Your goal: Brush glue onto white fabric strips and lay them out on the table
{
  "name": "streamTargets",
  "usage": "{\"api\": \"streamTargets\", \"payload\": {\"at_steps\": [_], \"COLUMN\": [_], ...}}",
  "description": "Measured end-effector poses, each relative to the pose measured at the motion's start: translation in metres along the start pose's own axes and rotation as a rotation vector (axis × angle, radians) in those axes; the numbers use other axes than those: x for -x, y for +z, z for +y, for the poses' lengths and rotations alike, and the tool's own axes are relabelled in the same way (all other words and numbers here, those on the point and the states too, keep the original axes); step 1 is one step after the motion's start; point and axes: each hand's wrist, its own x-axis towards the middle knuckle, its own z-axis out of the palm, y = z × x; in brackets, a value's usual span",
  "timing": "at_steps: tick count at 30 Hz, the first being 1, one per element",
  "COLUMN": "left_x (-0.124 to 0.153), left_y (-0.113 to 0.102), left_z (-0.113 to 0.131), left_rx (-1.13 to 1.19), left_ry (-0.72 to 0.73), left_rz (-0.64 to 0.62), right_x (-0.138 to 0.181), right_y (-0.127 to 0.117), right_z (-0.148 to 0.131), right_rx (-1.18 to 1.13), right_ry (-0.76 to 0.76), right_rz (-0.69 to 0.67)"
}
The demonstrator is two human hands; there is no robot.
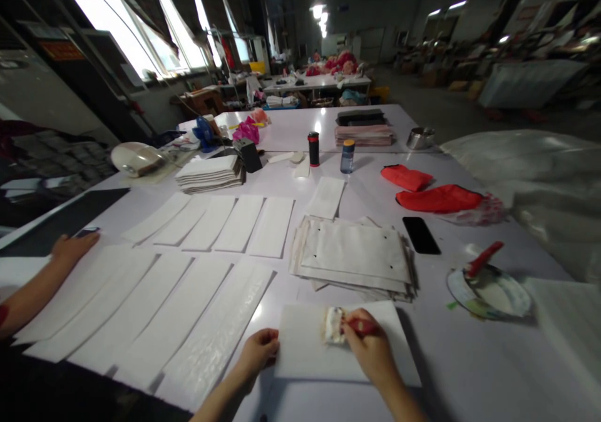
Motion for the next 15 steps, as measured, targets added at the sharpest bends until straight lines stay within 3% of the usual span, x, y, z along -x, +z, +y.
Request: {"api": "streamTargets", "payload": {"at_steps": [4,6,7,9,12,15], "left_x": [0.001,0.002,0.001,0.001,0.0,-0.001], "left_y": [0.002,0.002,0.002,0.002,0.002,0.002], "left_z": [0.0,0.001,0.001,0.001,0.002,0.002], "left_rx": [0.005,-0.002,-0.005,-0.011,-0.014,-0.015], "left_ry": [-0.009,-0.017,-0.023,-0.037,-0.059,-0.059], "left_rz": [-0.012,-0.014,-0.018,-0.028,-0.046,-0.053], "right_x": [0.019,0.027,0.03,0.036,0.041,0.045], "right_y": [-0.102,-0.123,-0.121,-0.093,-0.014,0.052], "right_z": [0.044,0.042,0.033,0.004,-0.044,-0.065], "right_rx": [0.27,0.409,0.428,0.342,0.015,-0.078], "right_ry": [0.149,0.095,0.032,-0.099,-0.204,-0.199], "right_rz": [0.235,0.383,0.428,0.423,0.139,-0.069]}}
